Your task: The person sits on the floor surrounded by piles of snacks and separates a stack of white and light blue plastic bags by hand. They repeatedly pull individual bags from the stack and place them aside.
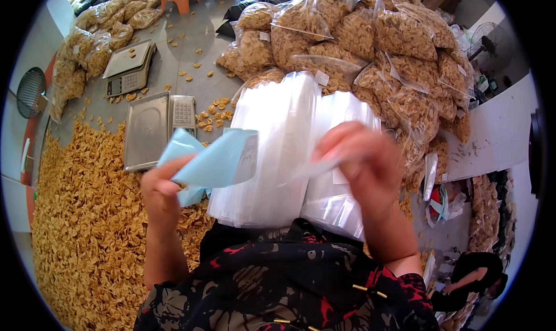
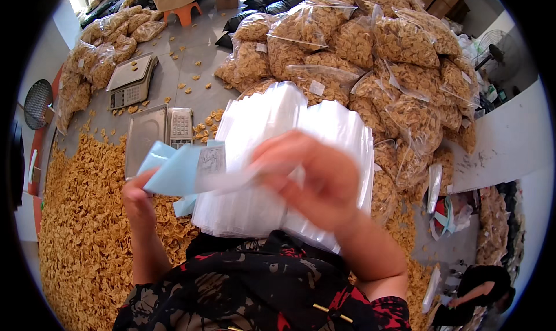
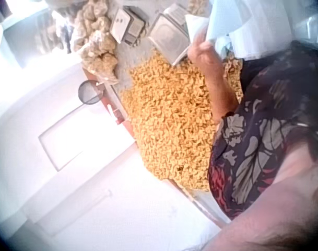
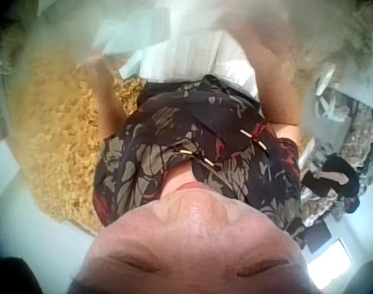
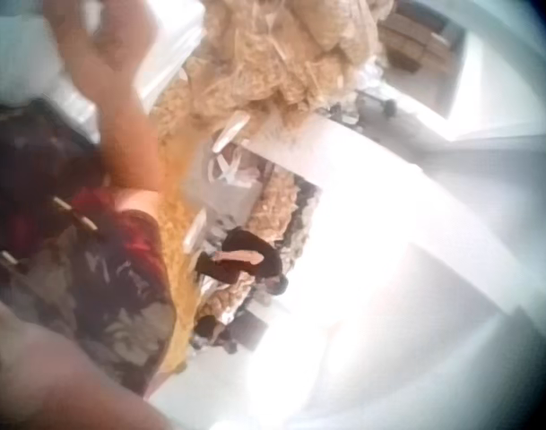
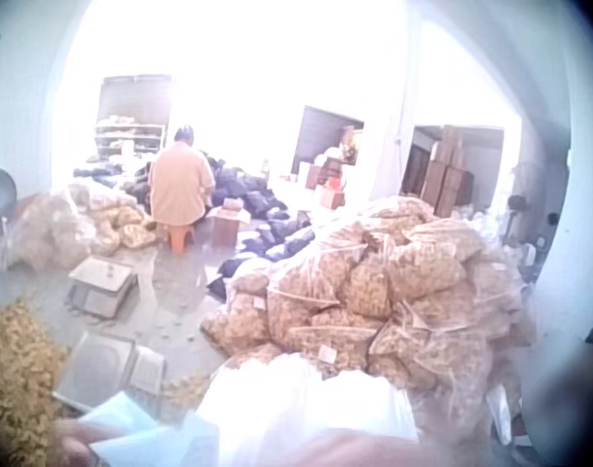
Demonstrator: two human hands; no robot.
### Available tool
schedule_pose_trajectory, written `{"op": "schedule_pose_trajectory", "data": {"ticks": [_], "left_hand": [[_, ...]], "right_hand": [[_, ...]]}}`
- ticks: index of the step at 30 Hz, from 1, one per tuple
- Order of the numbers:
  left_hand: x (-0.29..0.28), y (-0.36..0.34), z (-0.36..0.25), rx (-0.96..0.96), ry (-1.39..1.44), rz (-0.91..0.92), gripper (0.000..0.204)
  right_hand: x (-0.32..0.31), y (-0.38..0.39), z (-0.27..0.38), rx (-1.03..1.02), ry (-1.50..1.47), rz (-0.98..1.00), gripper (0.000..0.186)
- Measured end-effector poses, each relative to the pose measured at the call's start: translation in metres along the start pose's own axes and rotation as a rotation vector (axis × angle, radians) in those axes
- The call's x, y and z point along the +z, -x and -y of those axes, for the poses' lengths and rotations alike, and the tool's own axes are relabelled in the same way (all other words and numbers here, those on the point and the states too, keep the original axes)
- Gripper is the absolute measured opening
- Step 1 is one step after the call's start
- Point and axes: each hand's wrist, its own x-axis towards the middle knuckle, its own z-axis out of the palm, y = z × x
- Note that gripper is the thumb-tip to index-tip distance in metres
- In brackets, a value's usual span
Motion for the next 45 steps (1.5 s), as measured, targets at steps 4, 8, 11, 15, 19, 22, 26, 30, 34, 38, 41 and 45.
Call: {"op": "schedule_pose_trajectory", "data": {"ticks": [4, 8, 11, 15, 19, 22, 26, 30, 34, 38, 41, 45], "left_hand": [[-0.018, -0.017, 0.020, 0.013, 0.038, -0.372, 0.047], [-0.004, -0.032, 0.033, -0.018, -0.284, -0.334, 0.031], [0.028, -0.029, 0.054, -0.059, -0.590, -0.075, 0.041], [0.076, -0.019, 0.078, -0.302, -0.525, 0.206, 0.053], [0.085, -0.016, 0.085, -0.302, -0.262, 0.131, 0.039], [0.085, -0.022, 0.078, -0.385, -0.036, 0.153, 0.024], [0.083, -0.021, 0.078, -0.347, 0.069, 0.144, 0.022], [0.076, -0.015, 0.089, -0.499, 0.291, 0.149, 0.019], [0.074, -0.010, 0.069, -0.533, 0.448, 0.111, 0.017], [0.058, -0.002, 0.076, -0.518, 0.517, -0.020, 0.017], [0.049, -0.003, 0.079, -0.508, 0.519, -0.027, 0.021], [0.060, -0.018, 0.070, -0.612, 0.574, 0.078, 0.024]], "right_hand": [[-0.065, 0.005, -0.035, 0.503, 0.002, 0.170, 0.017], [-0.073, 0.014, -0.079, 0.672, 0.234, 0.466, 0.020], [-0.063, 0.015, -0.096, 0.669, 0.357, 0.467, 0.019], [-0.045, 0.029, -0.096, 0.454, 0.853, 0.390, 0.017], [-0.018, 0.037, -0.075, 0.038, 1.068, -0.059, 0.021], [-0.009, 0.060, -0.082, 0.204, 0.887, -0.122, 0.014], [0.003, 0.066, -0.100, 0.407, 0.754, -0.065, 0.011], [-0.001, 0.065, -0.093, 0.544, 0.605, -0.147, 0.016], [-0.011, 0.073, -0.090, 0.291, 0.923, -0.129, 0.022], [-0.044, 0.104, -0.076, 0.281, 1.275, -0.155, 0.024], [-0.046, 0.110, -0.064, 0.248, 1.210, -0.084, 0.021], [-0.046, 0.093, -0.048, 0.412, 0.917, -0.040, 0.015]]}}
